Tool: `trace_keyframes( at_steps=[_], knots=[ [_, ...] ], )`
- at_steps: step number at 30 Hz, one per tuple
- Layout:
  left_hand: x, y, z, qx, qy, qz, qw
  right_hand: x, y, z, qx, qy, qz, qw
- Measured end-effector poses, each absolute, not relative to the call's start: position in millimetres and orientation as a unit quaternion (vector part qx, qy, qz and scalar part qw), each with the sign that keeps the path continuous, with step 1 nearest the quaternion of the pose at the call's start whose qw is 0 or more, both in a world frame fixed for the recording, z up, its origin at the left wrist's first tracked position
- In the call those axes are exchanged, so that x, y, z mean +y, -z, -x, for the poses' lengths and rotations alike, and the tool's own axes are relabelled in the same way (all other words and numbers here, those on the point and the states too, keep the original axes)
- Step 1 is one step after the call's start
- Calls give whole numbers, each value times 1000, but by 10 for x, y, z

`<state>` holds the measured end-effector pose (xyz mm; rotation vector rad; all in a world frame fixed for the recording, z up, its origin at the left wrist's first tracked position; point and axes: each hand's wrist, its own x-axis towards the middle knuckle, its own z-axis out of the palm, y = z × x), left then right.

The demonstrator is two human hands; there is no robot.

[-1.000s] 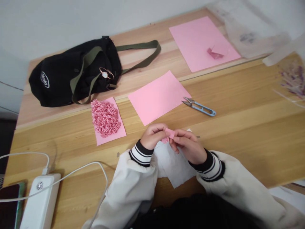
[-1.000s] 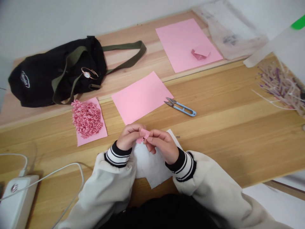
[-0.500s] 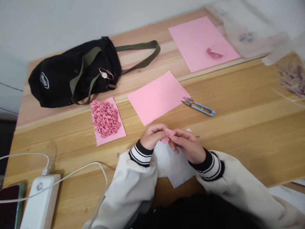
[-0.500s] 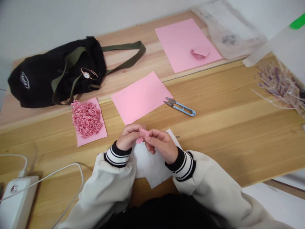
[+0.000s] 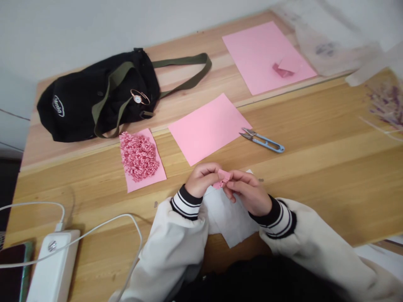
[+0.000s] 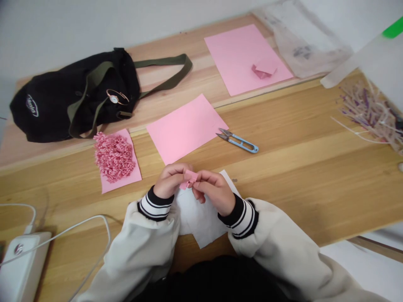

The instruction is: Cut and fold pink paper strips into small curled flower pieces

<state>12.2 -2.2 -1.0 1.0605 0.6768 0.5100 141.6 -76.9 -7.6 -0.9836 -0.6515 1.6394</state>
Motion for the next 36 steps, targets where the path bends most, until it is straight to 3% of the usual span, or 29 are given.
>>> trace_keyframes(
  at_steps=[36],
  knots=[
    [-41,-7,-125,311,-219,-466,799,-753,33,-1400,-282,-677,420,534]
  ],
)
